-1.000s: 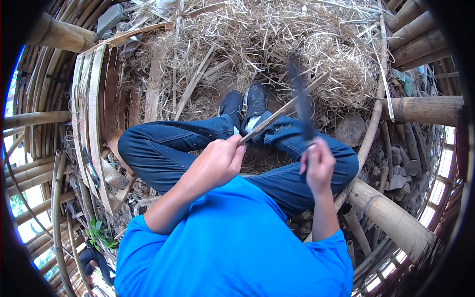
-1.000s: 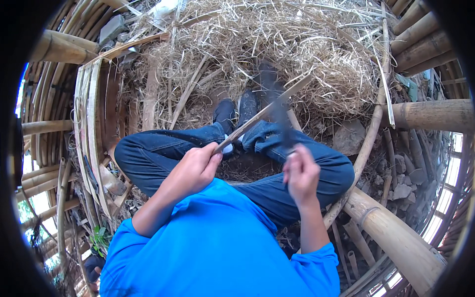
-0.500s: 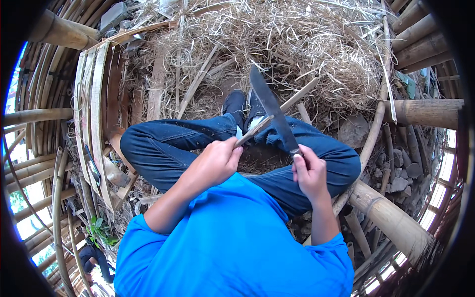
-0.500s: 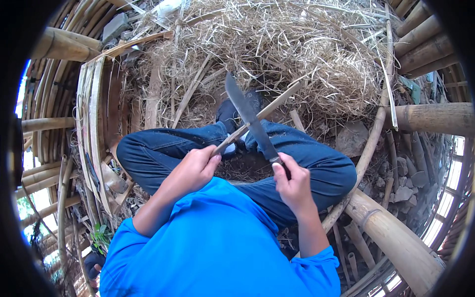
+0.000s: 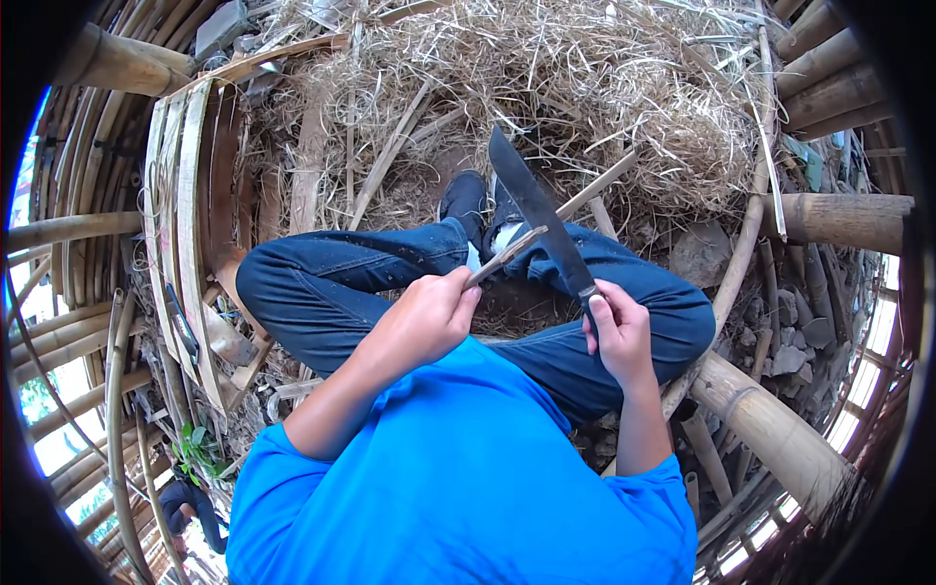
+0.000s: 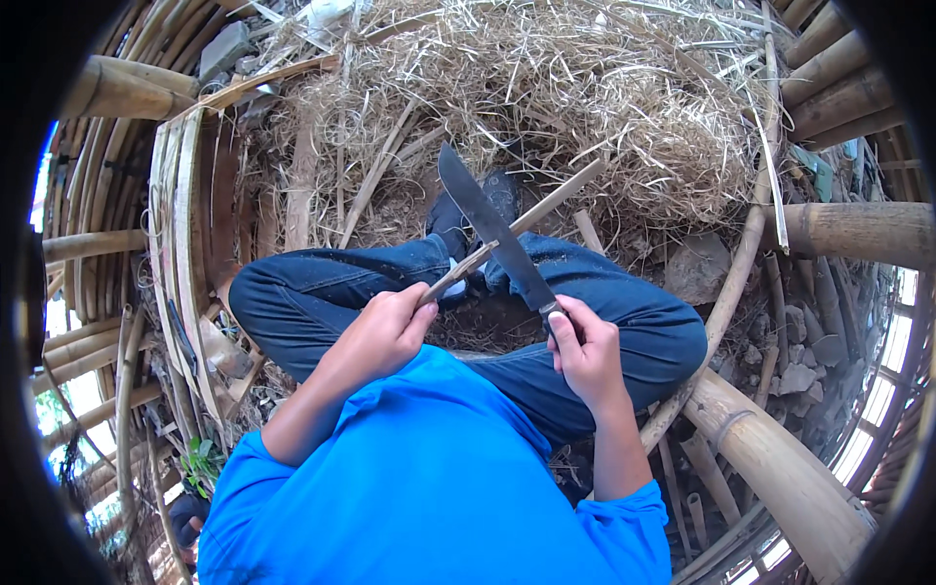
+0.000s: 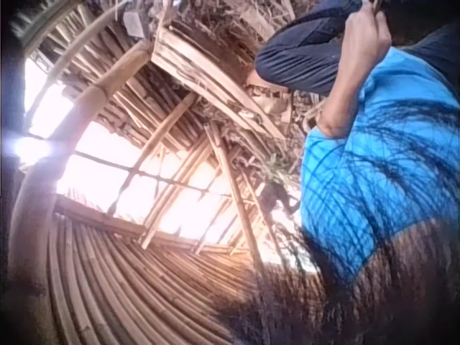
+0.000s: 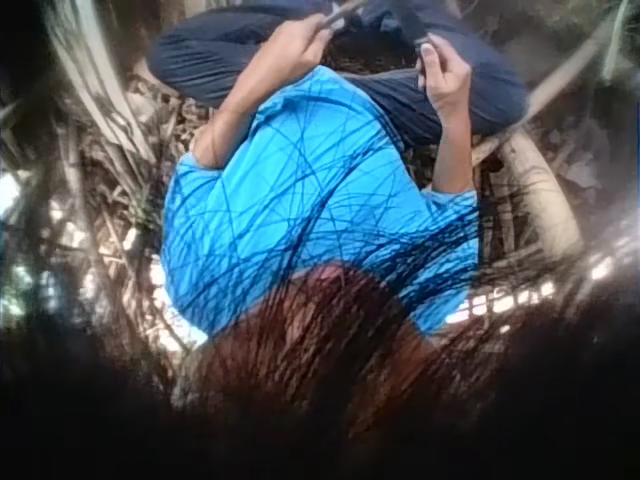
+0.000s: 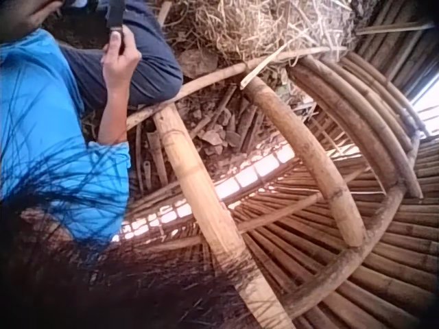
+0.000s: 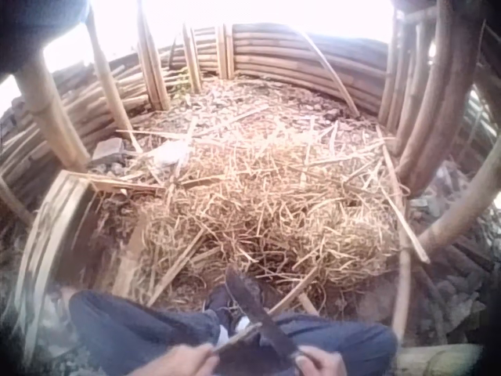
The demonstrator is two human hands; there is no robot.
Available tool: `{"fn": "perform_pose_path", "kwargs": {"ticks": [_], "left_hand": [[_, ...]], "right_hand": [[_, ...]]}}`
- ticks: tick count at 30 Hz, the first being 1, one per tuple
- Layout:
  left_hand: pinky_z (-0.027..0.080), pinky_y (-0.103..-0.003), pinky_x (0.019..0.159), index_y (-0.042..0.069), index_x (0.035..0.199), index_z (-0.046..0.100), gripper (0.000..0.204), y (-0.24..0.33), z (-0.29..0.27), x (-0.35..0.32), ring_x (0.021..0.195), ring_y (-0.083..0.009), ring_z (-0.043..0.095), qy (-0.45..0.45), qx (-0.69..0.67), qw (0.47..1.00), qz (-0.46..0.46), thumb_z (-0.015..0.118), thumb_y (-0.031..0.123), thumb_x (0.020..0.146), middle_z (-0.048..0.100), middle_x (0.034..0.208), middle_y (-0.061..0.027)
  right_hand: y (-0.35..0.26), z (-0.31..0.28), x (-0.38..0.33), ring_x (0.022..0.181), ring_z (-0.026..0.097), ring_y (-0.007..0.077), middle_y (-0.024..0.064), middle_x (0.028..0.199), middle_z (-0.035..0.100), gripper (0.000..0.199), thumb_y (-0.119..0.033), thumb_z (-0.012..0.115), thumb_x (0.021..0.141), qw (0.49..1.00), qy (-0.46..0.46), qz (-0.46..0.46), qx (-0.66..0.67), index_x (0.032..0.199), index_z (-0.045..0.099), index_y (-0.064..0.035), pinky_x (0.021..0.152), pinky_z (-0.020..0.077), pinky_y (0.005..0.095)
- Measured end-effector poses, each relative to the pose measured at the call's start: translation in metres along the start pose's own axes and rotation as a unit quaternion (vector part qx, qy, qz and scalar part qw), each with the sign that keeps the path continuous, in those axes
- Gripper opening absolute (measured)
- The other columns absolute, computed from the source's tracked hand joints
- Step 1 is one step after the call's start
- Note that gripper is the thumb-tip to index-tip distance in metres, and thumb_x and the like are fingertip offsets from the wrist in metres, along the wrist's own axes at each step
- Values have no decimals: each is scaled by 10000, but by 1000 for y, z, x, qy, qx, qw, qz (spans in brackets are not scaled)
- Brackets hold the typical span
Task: The person strips bark from a wooden stick using a large knife while seated on the ground.
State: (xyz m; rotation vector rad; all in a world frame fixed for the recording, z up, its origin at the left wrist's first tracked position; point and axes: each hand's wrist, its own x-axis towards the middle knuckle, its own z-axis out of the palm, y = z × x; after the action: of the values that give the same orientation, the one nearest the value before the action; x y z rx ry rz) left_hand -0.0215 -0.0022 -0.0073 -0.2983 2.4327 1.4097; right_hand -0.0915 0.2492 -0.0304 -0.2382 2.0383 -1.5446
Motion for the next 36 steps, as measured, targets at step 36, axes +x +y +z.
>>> {"fn": "perform_pose_path", "kwargs": {"ticks": [36], "left_hand": [[394, -453, 553, -42, 874, 514, 187, 2, 12, 14, 557, -377, 525, -10, -48, 998, -33, 498, 133, 940, 510, 609, -229]], "right_hand": [[6, 3, 5, 445, 481, 76, 52, 649, 543, 353, -250, 504, 1008, 988, 7, 24, 150, 1216, 554, 30, 409, 403, 205]]}}
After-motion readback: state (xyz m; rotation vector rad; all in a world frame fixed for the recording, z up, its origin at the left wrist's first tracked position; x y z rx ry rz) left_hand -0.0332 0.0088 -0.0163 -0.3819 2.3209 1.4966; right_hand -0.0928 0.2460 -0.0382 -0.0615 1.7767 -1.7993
